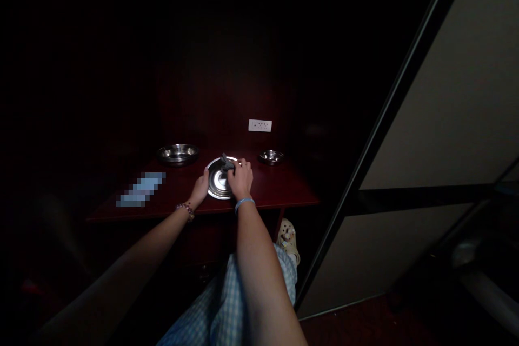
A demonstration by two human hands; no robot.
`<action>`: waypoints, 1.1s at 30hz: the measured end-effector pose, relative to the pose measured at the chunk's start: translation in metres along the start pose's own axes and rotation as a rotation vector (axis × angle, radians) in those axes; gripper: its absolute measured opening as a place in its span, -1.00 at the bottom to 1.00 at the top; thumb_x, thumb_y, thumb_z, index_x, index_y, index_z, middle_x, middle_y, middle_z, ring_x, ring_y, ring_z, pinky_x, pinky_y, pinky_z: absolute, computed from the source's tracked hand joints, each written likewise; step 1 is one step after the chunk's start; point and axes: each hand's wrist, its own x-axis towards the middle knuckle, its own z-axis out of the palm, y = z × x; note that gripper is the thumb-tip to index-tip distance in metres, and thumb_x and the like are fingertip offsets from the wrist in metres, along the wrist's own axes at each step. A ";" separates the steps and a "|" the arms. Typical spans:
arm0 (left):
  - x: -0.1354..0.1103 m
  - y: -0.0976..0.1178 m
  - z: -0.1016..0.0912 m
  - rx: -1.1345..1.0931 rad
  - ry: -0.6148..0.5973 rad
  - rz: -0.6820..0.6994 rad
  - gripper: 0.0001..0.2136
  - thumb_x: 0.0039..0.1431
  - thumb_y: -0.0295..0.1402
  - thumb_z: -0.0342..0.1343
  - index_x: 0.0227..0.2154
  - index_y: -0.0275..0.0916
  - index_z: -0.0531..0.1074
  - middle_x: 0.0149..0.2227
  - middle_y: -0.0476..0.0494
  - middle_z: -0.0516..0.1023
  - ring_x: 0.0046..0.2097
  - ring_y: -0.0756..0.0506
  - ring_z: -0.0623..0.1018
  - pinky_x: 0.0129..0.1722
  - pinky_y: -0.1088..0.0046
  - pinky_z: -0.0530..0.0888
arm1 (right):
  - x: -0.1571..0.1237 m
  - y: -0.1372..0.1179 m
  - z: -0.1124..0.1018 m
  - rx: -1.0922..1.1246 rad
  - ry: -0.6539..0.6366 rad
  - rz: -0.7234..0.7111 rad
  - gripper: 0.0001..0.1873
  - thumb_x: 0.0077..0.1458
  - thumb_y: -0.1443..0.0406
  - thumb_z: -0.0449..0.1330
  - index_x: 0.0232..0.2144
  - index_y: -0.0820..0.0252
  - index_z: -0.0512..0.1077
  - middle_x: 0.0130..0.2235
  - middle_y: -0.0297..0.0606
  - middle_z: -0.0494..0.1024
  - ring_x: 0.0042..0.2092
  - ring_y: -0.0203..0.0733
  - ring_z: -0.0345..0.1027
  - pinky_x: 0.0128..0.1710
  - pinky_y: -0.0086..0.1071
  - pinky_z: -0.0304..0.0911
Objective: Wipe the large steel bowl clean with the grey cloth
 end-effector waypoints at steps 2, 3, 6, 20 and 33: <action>0.000 -0.001 0.000 0.004 0.002 0.004 -0.35 0.16 0.13 -0.39 -0.49 -0.26 0.46 -0.41 -0.31 0.58 -0.31 -0.18 0.55 -0.24 0.31 0.41 | 0.000 -0.001 -0.001 0.006 0.026 0.036 -0.64 0.15 0.29 -0.04 -0.04 0.12 0.40 0.05 -0.17 0.33 0.06 -0.02 0.13 0.03 -0.24 0.15; 0.001 -0.002 0.001 -0.002 0.005 0.005 -0.35 0.16 0.13 -0.38 -0.49 -0.27 0.46 -0.41 -0.32 0.57 -0.31 -0.18 0.55 -0.23 0.30 0.41 | 0.000 -0.001 -0.001 0.014 0.036 0.055 -0.64 0.15 0.28 -0.04 -0.05 0.13 0.40 0.05 -0.16 0.32 0.05 -0.01 0.13 0.03 -0.23 0.15; 0.002 -0.004 0.002 -0.047 0.015 -0.001 -0.36 0.15 0.14 -0.34 -0.45 -0.29 0.47 -0.40 -0.32 0.57 -0.29 -0.18 0.55 -0.20 0.30 0.42 | 0.001 0.000 -0.002 0.051 0.057 0.100 -0.65 0.16 0.22 -0.01 -0.07 0.12 0.43 0.03 -0.15 0.32 0.05 0.00 0.13 0.03 -0.22 0.13; 0.003 -0.005 0.001 -0.042 -0.003 0.007 -0.34 0.16 0.14 -0.35 -0.43 -0.30 0.49 -0.36 -0.33 0.60 -0.25 -0.20 0.56 -0.17 0.31 0.42 | 0.004 0.011 0.005 0.279 -0.038 0.037 -0.68 0.12 0.19 0.02 -0.13 0.11 0.45 -0.29 -0.29 0.51 -0.21 -0.17 0.32 -0.16 -0.37 0.23; 0.003 -0.004 0.002 -0.043 -0.013 0.011 -0.32 0.16 0.14 -0.37 -0.48 -0.31 0.48 -0.47 -0.30 0.57 -0.31 -0.18 0.57 -0.24 0.35 0.42 | -0.002 0.006 0.002 0.048 -0.154 0.053 -0.49 0.12 0.16 0.06 0.13 0.06 0.24 -0.13 -0.23 0.54 -0.10 -0.07 0.39 -0.09 -0.27 0.21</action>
